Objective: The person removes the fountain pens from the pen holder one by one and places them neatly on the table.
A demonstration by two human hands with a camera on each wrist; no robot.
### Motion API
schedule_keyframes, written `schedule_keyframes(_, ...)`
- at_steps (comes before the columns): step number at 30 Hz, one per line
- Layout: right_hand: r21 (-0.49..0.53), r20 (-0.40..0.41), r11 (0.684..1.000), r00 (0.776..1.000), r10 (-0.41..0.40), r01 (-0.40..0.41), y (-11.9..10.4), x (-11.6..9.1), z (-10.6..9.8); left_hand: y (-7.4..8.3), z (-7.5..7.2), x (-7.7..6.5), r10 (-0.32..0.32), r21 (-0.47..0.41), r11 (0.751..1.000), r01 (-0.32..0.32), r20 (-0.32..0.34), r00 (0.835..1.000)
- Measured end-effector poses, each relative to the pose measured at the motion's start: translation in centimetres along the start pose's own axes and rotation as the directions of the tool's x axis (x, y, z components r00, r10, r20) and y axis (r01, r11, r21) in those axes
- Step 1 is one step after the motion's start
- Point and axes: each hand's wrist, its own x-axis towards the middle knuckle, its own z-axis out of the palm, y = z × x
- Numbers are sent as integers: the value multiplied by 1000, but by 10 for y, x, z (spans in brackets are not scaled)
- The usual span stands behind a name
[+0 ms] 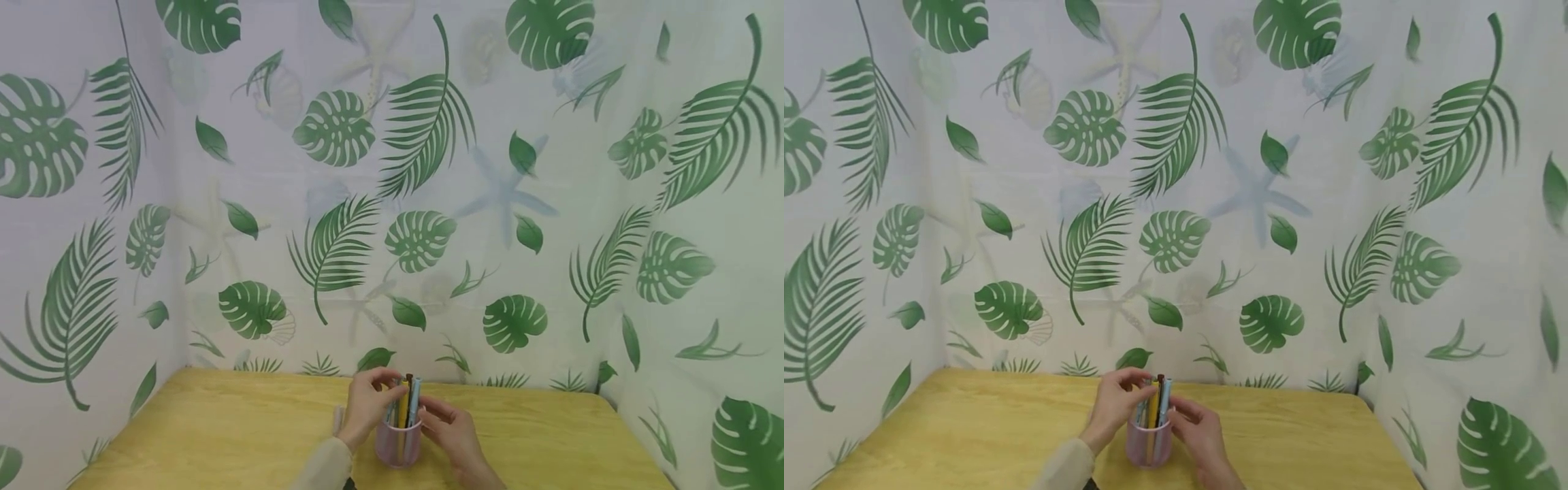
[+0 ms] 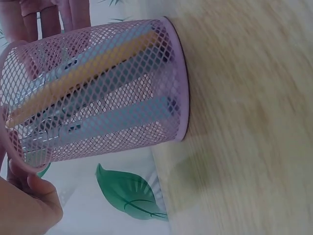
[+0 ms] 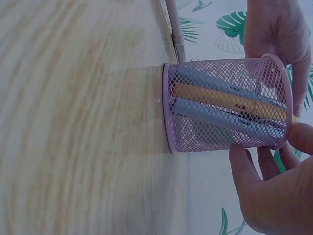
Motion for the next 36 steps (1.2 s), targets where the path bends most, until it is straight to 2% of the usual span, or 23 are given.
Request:
schedule_keyframes(14,0,-3,1000,1000,3,-3,1,0,2,-1,4,-3,-1,47,999,0,25,1000)
schedule_keyframes(21,-5,-12,1000,1000,20,-20,1,0,2,-4,4,-4,8,3,1000,-8,36,999)
schedule_keyframes(28,-6,-15,1000,1000,17,-17,2,-1,3,-6,-2,-4,49,42,998,-52,62,997)
schedule_keyframes(36,-2,-16,1000,1000,4,-4,2,-1,3,-8,-11,-4,124,104,985,-135,108,986)
